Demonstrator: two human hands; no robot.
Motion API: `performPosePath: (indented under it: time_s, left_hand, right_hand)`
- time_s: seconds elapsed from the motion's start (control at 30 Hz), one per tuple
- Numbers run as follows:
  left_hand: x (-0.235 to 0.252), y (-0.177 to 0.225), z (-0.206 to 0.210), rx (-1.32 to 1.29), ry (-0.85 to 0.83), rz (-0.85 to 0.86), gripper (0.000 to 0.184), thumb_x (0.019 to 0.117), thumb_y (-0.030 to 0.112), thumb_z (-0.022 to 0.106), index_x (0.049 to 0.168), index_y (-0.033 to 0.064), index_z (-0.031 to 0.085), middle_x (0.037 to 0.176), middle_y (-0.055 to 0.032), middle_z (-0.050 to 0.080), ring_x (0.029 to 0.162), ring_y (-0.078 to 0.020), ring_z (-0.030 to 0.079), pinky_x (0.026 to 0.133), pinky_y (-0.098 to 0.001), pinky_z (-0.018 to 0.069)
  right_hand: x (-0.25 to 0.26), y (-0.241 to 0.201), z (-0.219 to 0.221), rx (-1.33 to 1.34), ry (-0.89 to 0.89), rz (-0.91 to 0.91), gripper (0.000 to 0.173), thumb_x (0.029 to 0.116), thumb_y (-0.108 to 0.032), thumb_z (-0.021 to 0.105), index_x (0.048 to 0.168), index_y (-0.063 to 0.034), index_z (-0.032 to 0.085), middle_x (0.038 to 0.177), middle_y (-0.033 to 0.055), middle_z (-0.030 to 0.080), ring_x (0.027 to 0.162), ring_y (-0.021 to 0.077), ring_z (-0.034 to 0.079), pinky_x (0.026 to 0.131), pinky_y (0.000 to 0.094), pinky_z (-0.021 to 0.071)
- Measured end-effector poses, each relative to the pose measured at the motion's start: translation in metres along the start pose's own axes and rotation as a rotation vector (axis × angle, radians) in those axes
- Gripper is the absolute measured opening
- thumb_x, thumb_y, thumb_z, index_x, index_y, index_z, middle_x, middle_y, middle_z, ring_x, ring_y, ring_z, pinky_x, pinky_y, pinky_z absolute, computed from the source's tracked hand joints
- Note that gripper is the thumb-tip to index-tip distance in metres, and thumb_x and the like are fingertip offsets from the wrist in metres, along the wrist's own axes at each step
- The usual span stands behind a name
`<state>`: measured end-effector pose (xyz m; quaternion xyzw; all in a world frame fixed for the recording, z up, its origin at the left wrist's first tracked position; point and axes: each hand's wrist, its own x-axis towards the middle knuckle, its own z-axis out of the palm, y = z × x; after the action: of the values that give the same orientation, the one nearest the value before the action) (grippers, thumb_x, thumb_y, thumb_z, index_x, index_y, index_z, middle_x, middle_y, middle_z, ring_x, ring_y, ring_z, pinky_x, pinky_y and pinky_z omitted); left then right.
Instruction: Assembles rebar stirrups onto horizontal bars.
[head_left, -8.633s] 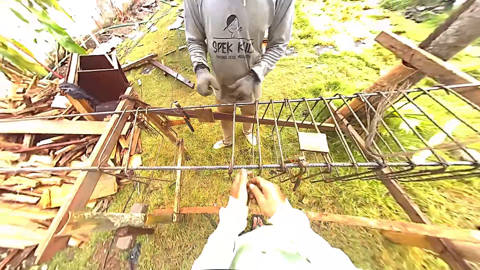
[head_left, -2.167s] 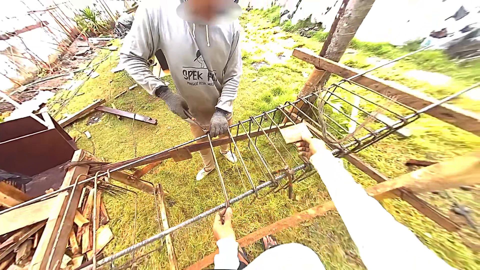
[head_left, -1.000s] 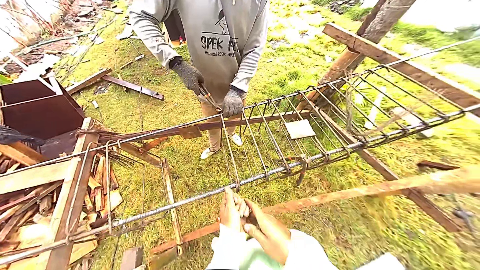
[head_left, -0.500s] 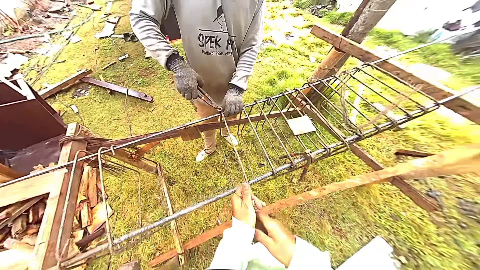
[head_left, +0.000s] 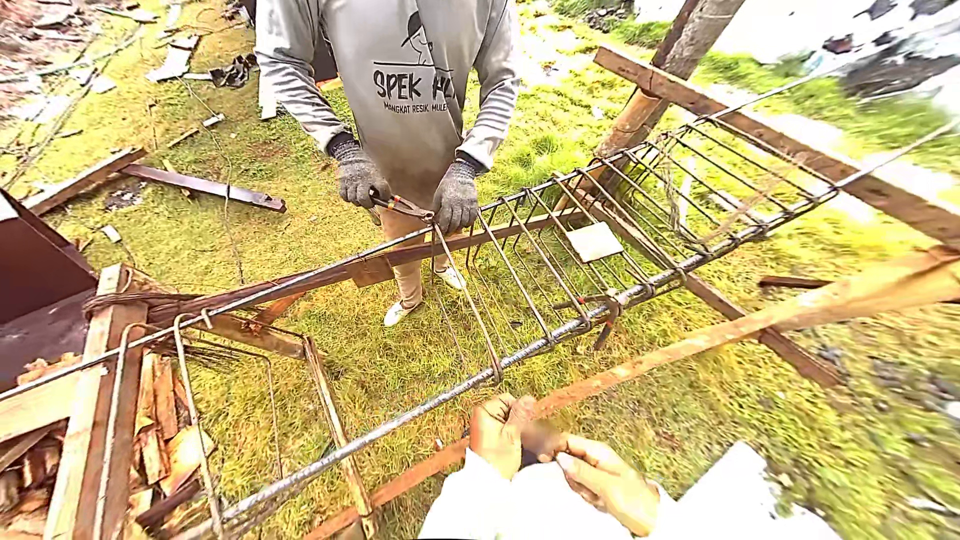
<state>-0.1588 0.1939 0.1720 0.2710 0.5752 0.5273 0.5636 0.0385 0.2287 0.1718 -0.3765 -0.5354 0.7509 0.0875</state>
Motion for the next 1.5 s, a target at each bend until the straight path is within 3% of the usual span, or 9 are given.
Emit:
performPosePath:
  time_s: [0.1, 0.23, 0.33, 0.47, 0.63, 0.77, 0.9, 1.03, 1.5]
  left_hand:
    - [0.005, -0.001, 0.004, 0.193, 0.031, 0.001, 0.033, 0.0968, 0.034, 0.070, 0.084, 0.0044, 0.069, 0.066, -0.0002, 0.069, 0.057, -0.0084, 0.066, 0.059, -0.0279, 0.0581]
    - [0.016, 0.018, -0.021, 0.472, 0.076, -0.070, 0.040, 0.0954, 0.031, 0.071, 0.123, 0.0028, 0.068, 0.109, -0.0083, 0.074, 0.096, -0.0164, 0.073, 0.089, -0.0371, 0.0598]
    - [0.032, 0.034, -0.041, 0.567, 0.223, 0.060, 0.028, 0.1005, 0.025, 0.064, 0.120, 0.0049, 0.070, 0.112, -0.0066, 0.073, 0.102, -0.0136, 0.071, 0.093, -0.0342, 0.0584]
    - [0.065, 0.041, -0.041, 0.816, 0.160, 0.111, 0.034, 0.1030, 0.030, 0.060, 0.128, 0.0096, 0.070, 0.117, -0.0083, 0.072, 0.105, -0.0163, 0.070, 0.098, -0.0367, 0.0556]
    - [0.099, 0.054, -0.024, 1.059, 0.039, -0.080, 0.068, 0.1009, 0.047, 0.061, 0.157, 0.0134, 0.043, 0.126, -0.0176, 0.065, 0.110, -0.0320, 0.066, 0.100, -0.0529, 0.0517]
    - [0.102, 0.048, -0.011, 0.986, 0.061, -0.043, 0.039, 0.1066, 0.036, 0.053, 0.128, 0.0070, 0.069, 0.122, -0.0160, 0.068, 0.115, -0.0288, 0.066, 0.105, -0.0501, 0.0493]
    - [0.094, 0.040, -0.008, 0.864, 0.178, -0.095, 0.037, 0.1088, 0.031, 0.047, 0.115, 0.0045, 0.072, 0.110, -0.0141, 0.070, 0.104, -0.0247, 0.067, 0.099, -0.0445, 0.0509]
    - [0.082, 0.030, -0.001, 0.790, 0.283, -0.077, 0.035, 0.1078, 0.032, 0.050, 0.114, 0.0050, 0.072, 0.104, -0.0111, 0.070, 0.094, -0.0202, 0.067, 0.091, -0.0400, 0.0535]
    - [0.065, -0.005, -0.001, 0.408, 0.446, 0.125, 0.024, 0.1044, 0.018, 0.056, 0.111, 0.0021, 0.073, 0.105, -0.0087, 0.072, 0.090, -0.0114, 0.070, 0.087, -0.0290, 0.0584]
  right_hand:
    - [0.004, 0.013, -0.010, -0.095, 0.029, -0.050, 0.027, 0.1030, -0.016, 0.049, 0.120, -0.0073, 0.067, 0.071, -0.0088, 0.054, 0.054, -0.0003, 0.044, 0.050, 0.0206, 0.0388]
    - [0.024, 0.077, -0.063, 0.066, 0.150, 0.184, 0.026, 0.1040, -0.012, 0.047, 0.122, -0.0047, 0.064, 0.069, -0.0052, 0.057, 0.049, 0.0031, 0.048, 0.045, 0.0206, 0.0425]
    - [0.073, 0.110, -0.064, 0.201, 0.319, 0.302, 0.026, 0.1090, -0.012, 0.045, 0.130, -0.0007, 0.057, 0.077, 0.0019, 0.058, 0.057, 0.0092, 0.052, 0.053, 0.0269, 0.0476]
    - [0.148, 0.085, -0.027, 0.397, 0.292, 0.137, 0.029, 0.1094, -0.014, 0.044, 0.135, -0.0030, 0.052, 0.093, 0.0051, 0.059, 0.072, 0.0134, 0.059, 0.066, 0.0336, 0.0542]
    - [0.171, 0.040, -0.013, 0.256, 0.220, -0.017, 0.034, 0.1065, -0.009, 0.048, 0.138, 0.0039, 0.053, 0.103, 0.0116, 0.065, 0.086, 0.0147, 0.064, 0.078, 0.0336, 0.0567]
    - [0.162, 0.039, -0.012, 0.145, 0.174, -0.092, 0.033, 0.1074, -0.009, 0.045, 0.136, 0.0055, 0.053, 0.098, 0.0089, 0.064, 0.081, 0.0101, 0.062, 0.077, 0.0289, 0.0546]
    - [0.149, 0.043, -0.014, -0.011, 0.105, -0.171, 0.043, 0.0981, -0.019, 0.057, 0.134, 0.0039, 0.056, 0.117, 0.0138, 0.066, 0.104, 0.0163, 0.065, 0.094, 0.0346, 0.0542]
    - [0.145, 0.036, 0.001, -0.362, 0.198, -0.178, 0.079, 0.0869, -0.045, 0.077, 0.140, 0.0065, 0.050, 0.125, 0.0210, 0.061, 0.105, 0.0288, 0.064, 0.094, 0.0434, 0.0543]
    - [0.154, 0.036, 0.011, -0.609, 0.442, -0.278, 0.056, 0.0899, -0.042, 0.070, 0.121, 0.0041, 0.067, 0.111, 0.0211, 0.069, 0.095, 0.0339, 0.069, 0.088, 0.0516, 0.0570]
